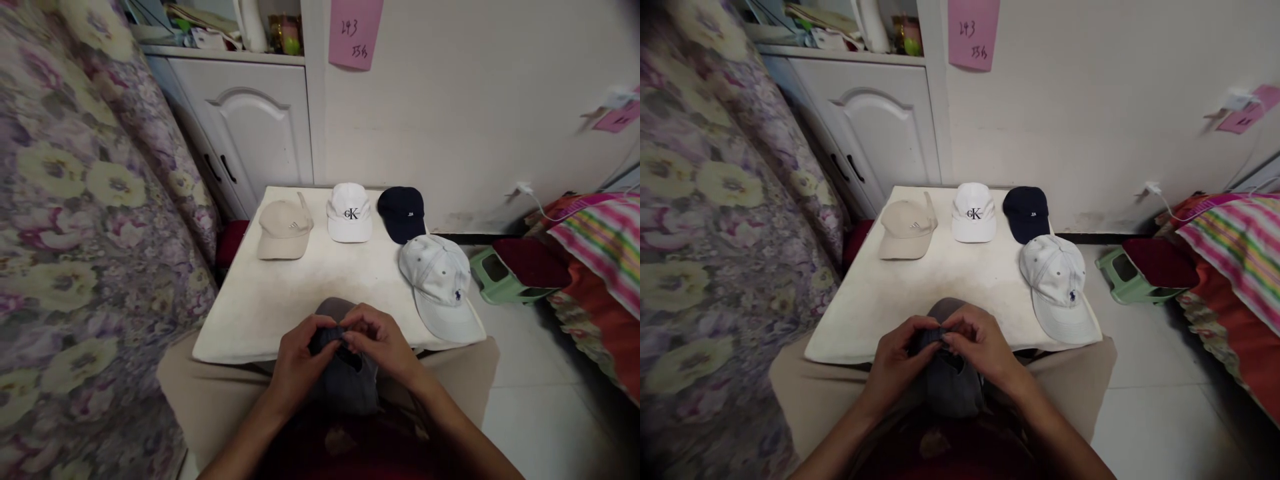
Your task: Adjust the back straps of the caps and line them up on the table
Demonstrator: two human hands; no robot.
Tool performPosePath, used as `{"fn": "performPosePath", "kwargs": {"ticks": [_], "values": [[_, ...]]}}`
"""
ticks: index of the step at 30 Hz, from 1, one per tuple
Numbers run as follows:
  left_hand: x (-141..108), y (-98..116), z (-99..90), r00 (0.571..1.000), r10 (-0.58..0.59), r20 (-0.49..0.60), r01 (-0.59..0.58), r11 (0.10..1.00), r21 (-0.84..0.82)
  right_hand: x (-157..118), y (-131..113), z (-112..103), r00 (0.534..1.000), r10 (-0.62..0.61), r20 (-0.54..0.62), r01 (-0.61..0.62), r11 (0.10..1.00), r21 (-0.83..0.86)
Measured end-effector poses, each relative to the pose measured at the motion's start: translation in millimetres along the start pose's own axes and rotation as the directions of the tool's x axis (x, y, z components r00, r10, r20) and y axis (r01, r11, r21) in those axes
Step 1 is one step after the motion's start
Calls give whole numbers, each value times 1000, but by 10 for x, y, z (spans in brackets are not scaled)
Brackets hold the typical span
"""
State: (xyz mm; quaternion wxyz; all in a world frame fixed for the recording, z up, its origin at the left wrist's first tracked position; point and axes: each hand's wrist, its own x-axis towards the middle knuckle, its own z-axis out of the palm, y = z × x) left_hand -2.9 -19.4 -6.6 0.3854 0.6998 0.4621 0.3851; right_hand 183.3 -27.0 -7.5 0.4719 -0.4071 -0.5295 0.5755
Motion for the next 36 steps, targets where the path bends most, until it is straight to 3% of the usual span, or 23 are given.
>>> {"fn": "performPosePath", "kwargs": {"ticks": [10, 16, 21, 27, 36], "values": [[-5, -2, 18, 1000, 1, -14, -1, 1000, 20, 2, -14, -3, 996, -81, -31, 74, 982, -175], [16, -40, 39, 998, 58, -31, -60, 997, -51, -25, -13, -12, 995, 92, -35, -96, 985, -140], [27, -76, 10, 997, 71, -14, -72, 990, -117, 1, 1, -44, 997, 80, -13, -81, 961, -263], [58, -62, -71, 996, 13, 89, 3, 984, -177, 55, 69, -38, 997, 77, 8, -74, 981, -180], [61, -56, -9, 994, -1, 107, 29, 964, -265, 30, 20, -37, 995, 90, -30, -94, 979, -180]]}}
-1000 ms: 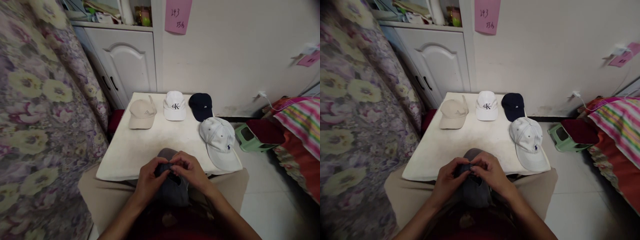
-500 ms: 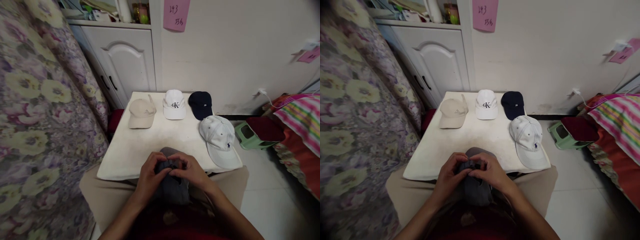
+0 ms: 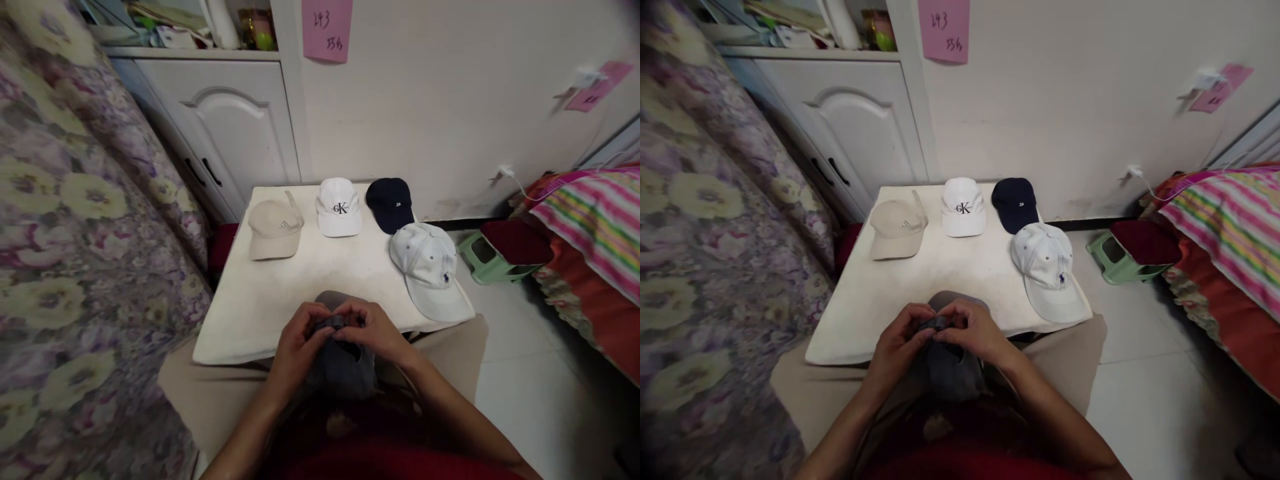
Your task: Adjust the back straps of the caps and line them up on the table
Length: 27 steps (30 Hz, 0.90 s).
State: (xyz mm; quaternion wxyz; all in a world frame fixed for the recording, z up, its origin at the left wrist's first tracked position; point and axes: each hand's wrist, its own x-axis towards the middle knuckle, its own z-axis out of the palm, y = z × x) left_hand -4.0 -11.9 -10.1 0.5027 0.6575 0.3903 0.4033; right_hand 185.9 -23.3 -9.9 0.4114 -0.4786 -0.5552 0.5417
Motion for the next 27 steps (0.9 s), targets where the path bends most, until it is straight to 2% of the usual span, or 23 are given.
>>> {"fn": "performPosePath", "kwargs": {"ticks": [8, 14, 22, 27], "values": [[-37, 121, -19, 999, -42, 10, 42, 999, -15, -21, -14, 11, 994, -112, -6, 111, 992, -51], [-86, 140, -47, 994, -91, -64, 93, 995, 27, -22, -14, 46, 995, -99, -11, 99, 992, 73], [-62, 112, -17, 985, -174, -14, 175, 984, 34, -26, 33, 98, 991, -131, 13, 130, 991, 41], [-52, 96, -24, 987, -159, 15, 160, 986, -39, -14, 26, 103, 987, -156, 36, 156, 988, -1]]}}
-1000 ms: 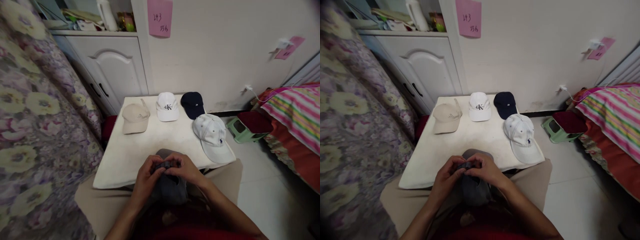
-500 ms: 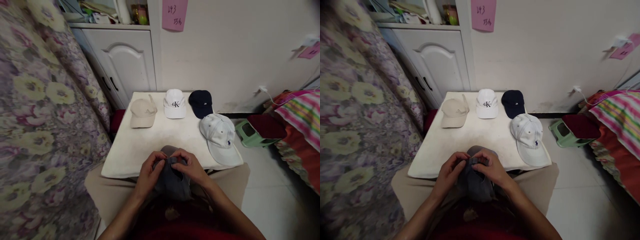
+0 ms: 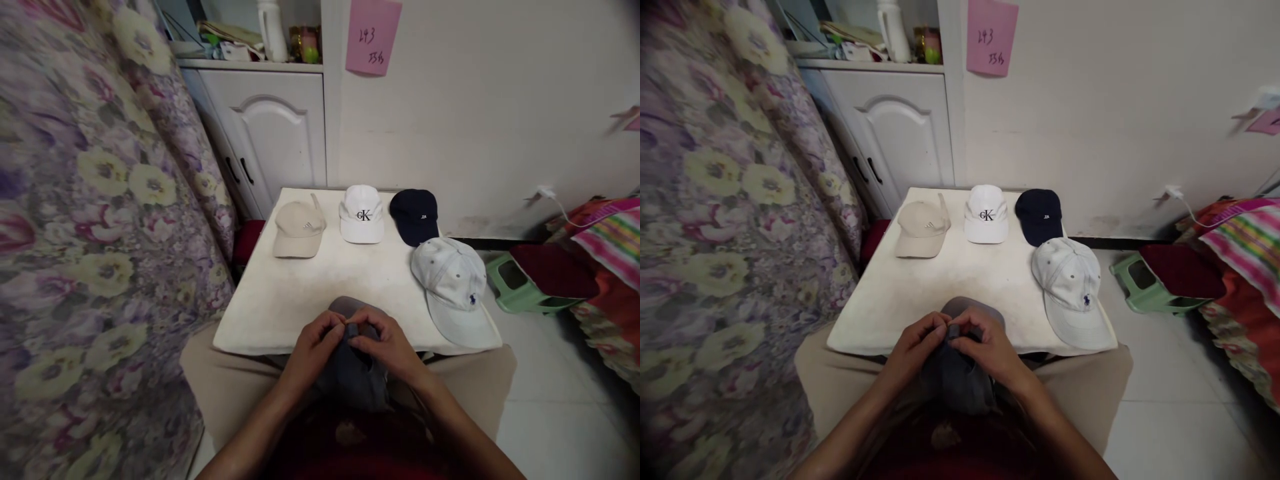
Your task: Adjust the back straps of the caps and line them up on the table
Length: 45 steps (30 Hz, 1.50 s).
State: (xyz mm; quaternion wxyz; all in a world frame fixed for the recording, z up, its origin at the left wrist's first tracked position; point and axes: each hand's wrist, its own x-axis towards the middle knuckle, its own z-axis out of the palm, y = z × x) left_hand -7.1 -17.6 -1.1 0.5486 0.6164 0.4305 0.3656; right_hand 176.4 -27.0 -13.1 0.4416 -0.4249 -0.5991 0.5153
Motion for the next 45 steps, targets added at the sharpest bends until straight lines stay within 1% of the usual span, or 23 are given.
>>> {"fn": "performPosePath", "kwargs": {"ticks": [2, 9, 13, 16, 19, 21, 23, 24, 26, 29, 32, 36, 41, 45], "values": [[-2, -4, -11, 1000, -3, 15, 3, 1000, -28, 5, 11, 0, 1000, 3, 2, -3, 1000, 8], [15, 9, -38, 997, -69, 29, 72, 994, -85, -3, 55, -6, 998, 67, 17, -68, 993, 96], [27, -5, -36, 995, -95, 14, 96, 987, -127, -8, 57, -2, 996, 83, 38, -88, 986, 142], [27, -14, -41, 994, -108, -17, 104, 984, -144, -12, 71, 7, 992, 110, 57, -119, 973, 198], [31, -7, -69, 991, -135, -17, 131, 983, -125, -17, 86, 9, 988, 136, 76, -150, 963, 224], [41, -3, -96, 992, -127, 23, 128, 989, -74, -19, 86, 5, 987, 137, 78, -151, 966, 208], [56, -7, -118, 988, -121, 96, 125, 991, -45, -20, 78, -1, 989, 127, 69, -138, 974, 179], [63, -14, -124, 983, -125, 133, 133, 989, -56, -20, 73, -3, 990, 122, 65, -131, 978, 165], [72, -35, -123, 972, -149, 183, 176, 974, -141, -18, 66, -9, 990, 121, 67, -131, 977, 170], [70, -72, -95, 960, -194, 200, 251, 915, -316, -12, 74, -17, 985, 143, 94, -164, 945, 284], [59, -104, -65, 955, -214, 207, 283, 869, -406, -6, 99, -26, 977, 167, 135, -208, 887, 413], [57, -126, -55, 953, -212, 217, 289, 853, -435, -4, 132, -39, 970, 188, 157, -242, 831, 500], [64, -143, -62, 959, -192, 211, 265, 870, -416, 4, 145, -42, 954, 220, 206, -297, 802, 519], [68, -159, -69, 950, -208, 232, 289, 868, -404, 16, 146, -30, 950, 242, 197, -311, 789, 530]]}}
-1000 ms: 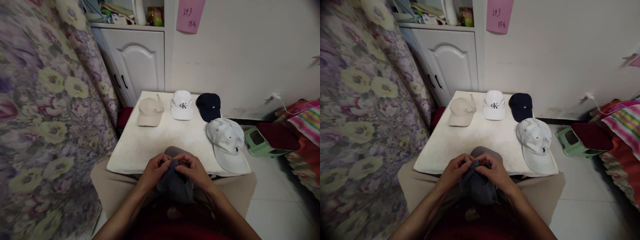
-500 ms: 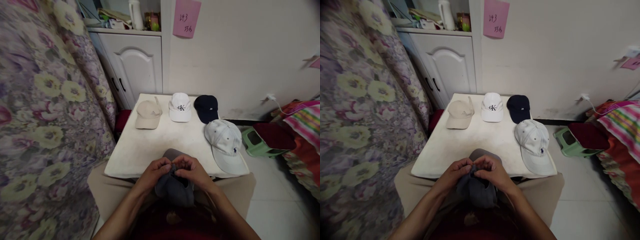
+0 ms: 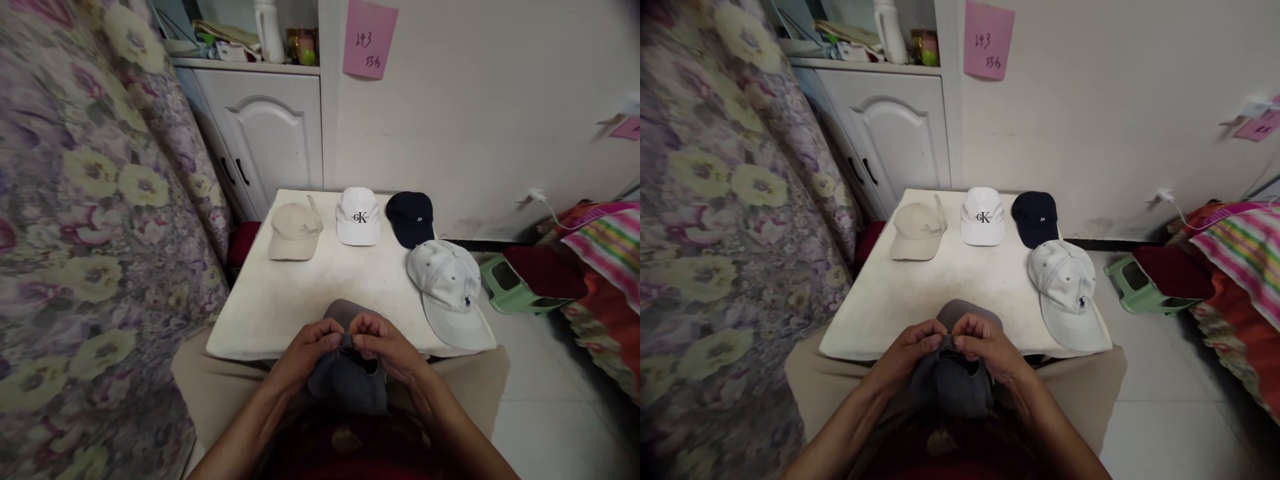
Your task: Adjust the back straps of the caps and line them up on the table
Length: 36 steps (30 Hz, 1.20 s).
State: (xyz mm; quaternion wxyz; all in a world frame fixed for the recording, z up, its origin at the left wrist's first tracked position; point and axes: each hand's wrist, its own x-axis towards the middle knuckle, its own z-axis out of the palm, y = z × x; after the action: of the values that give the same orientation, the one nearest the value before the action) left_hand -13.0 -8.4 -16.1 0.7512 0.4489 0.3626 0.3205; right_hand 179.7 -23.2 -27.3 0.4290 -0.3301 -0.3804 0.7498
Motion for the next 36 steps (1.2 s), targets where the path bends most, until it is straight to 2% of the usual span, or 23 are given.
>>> {"fn": "performPosePath", "kwargs": {"ticks": [5, 9, 14, 19, 25, 29, 32, 36], "values": [[-4, 12, -7, 1000, -16, 1, 16, 1000, 10, -5, -16, 14, 1000, 1, -12, -1, 999, -35], [-23, 28, -14, 1000, -27, -1, 27, 1000, -1, -35, -65, -3, 1000, 4, 13, -1, 983, -184], [-34, 31, -30, 999, -49, 4, 48, 997, 58, -64, -112, -46, 997, -68, -41, 50, 937, -345], [-15, 59, -22, 1000, -3, -2, 4, 976, 218, -64, -96, -104, 998, -27, -58, 9, 957, -291], [-13, 87, -16, 1000, 9, -28, -2, 974, 225, -49, -109, -114, 998, 19, -56, -28, 985, -173], [-27, 103, -11, 997, 41, -69, -21, 963, 268, -47, -102, -102, 999, -9, -42, 0, 976, -216], [-27, 105, 13, 994, 77, -80, -56, 969, 241, -59, -108, -79, 998, -49, -31, 39, 966, -256], [-9, 95, 63, 989, 114, -93, -94, 976, 197, -87, -150, -5, 993, -116, -20, 97, 905, -415]]}}
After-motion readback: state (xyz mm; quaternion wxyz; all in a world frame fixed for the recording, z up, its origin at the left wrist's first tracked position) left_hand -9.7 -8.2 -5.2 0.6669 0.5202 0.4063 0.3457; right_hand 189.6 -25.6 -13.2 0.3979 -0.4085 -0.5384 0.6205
